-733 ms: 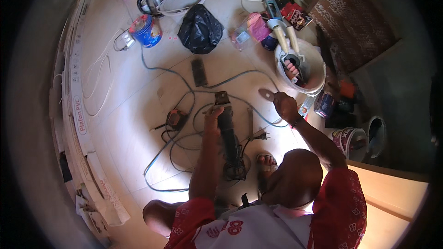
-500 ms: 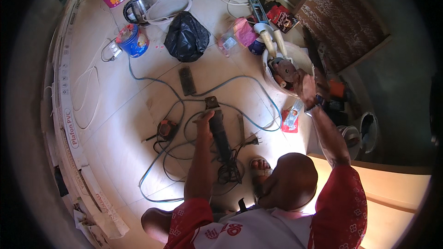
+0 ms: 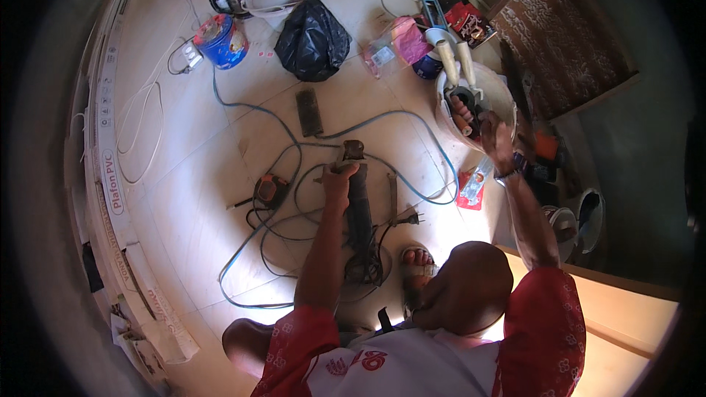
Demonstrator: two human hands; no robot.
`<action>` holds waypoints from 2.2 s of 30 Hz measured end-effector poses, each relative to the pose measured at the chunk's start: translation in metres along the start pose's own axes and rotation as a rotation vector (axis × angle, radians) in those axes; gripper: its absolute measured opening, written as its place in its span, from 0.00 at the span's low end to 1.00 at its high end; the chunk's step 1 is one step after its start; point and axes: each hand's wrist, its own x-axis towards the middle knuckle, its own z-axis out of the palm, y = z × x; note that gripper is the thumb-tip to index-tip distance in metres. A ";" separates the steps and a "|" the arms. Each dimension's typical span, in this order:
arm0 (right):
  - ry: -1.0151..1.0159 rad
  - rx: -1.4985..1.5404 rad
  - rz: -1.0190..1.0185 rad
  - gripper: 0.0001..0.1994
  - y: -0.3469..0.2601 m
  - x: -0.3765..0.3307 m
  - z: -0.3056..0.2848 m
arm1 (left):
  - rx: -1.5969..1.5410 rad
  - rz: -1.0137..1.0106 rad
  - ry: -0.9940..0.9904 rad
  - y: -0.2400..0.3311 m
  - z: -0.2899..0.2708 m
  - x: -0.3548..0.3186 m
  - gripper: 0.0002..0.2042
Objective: The person moves a ladder, then sits on the floor to assemble an angle grinder by attaching a grinding disc and tightening it with a wrench. The person then walks around the construction site and returns to the grinder.
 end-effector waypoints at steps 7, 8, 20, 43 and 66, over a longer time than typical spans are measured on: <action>-0.181 -0.538 0.004 0.07 0.006 -0.067 0.071 | 0.026 -0.018 -0.001 0.006 0.005 -0.005 0.37; -0.225 -0.527 0.037 0.07 0.017 -0.071 0.079 | 0.018 -0.028 -0.003 0.006 0.003 -0.004 0.37; -0.327 -0.579 0.059 0.08 0.057 -0.035 0.166 | 0.132 0.032 0.016 0.019 -0.011 -0.023 0.36; -0.739 -0.961 0.629 0.19 -0.099 -0.148 -0.003 | 0.584 -0.078 0.388 0.075 -0.186 -0.202 0.27; -1.451 -1.383 -2.153 0.09 -0.435 0.005 0.106 | -0.949 -0.743 1.282 -0.018 0.066 -0.984 0.13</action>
